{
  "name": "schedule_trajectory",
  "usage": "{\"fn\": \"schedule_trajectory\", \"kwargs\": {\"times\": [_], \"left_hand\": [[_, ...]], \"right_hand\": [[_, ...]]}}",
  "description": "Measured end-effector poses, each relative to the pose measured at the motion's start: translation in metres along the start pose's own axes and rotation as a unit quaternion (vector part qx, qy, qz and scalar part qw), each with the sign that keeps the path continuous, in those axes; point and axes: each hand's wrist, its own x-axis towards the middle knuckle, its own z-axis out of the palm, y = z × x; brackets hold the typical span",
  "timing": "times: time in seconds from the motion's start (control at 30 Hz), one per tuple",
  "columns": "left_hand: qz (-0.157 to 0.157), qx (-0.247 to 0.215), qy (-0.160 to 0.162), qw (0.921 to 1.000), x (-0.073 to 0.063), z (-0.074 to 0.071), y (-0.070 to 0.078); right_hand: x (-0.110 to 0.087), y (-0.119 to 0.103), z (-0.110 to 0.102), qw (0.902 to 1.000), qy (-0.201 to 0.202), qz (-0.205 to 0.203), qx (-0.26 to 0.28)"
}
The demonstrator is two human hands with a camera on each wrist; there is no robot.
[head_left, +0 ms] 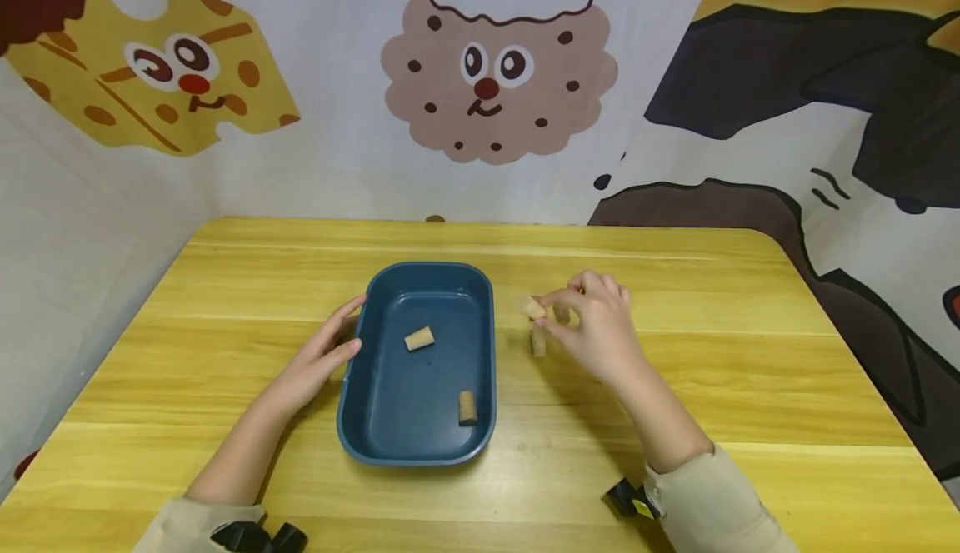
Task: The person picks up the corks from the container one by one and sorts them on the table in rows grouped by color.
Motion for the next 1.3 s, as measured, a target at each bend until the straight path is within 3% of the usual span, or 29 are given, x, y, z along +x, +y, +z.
{"fn": "schedule_trajectory", "kwargs": {"times": [0.47, 0.73, 1.3], "left_hand": [[0.003, -0.007, -0.001, 1.0, 0.0, 0.0, 0.0], [0.002, -0.004, 0.0, 1.0, 0.001, 0.001, -0.001], [0.0, 0.002, 0.003, 1.0, 0.0, 0.0, 0.0]], "right_hand": [[-0.023, 0.015, 0.002, 0.9933, 0.016, 0.113, 0.019], [-0.041, 0.019, 0.009, 0.9838, 0.006, 0.178, 0.021], [-0.057, 0.015, 0.025, 0.9736, 0.01, 0.228, -0.01]]}}
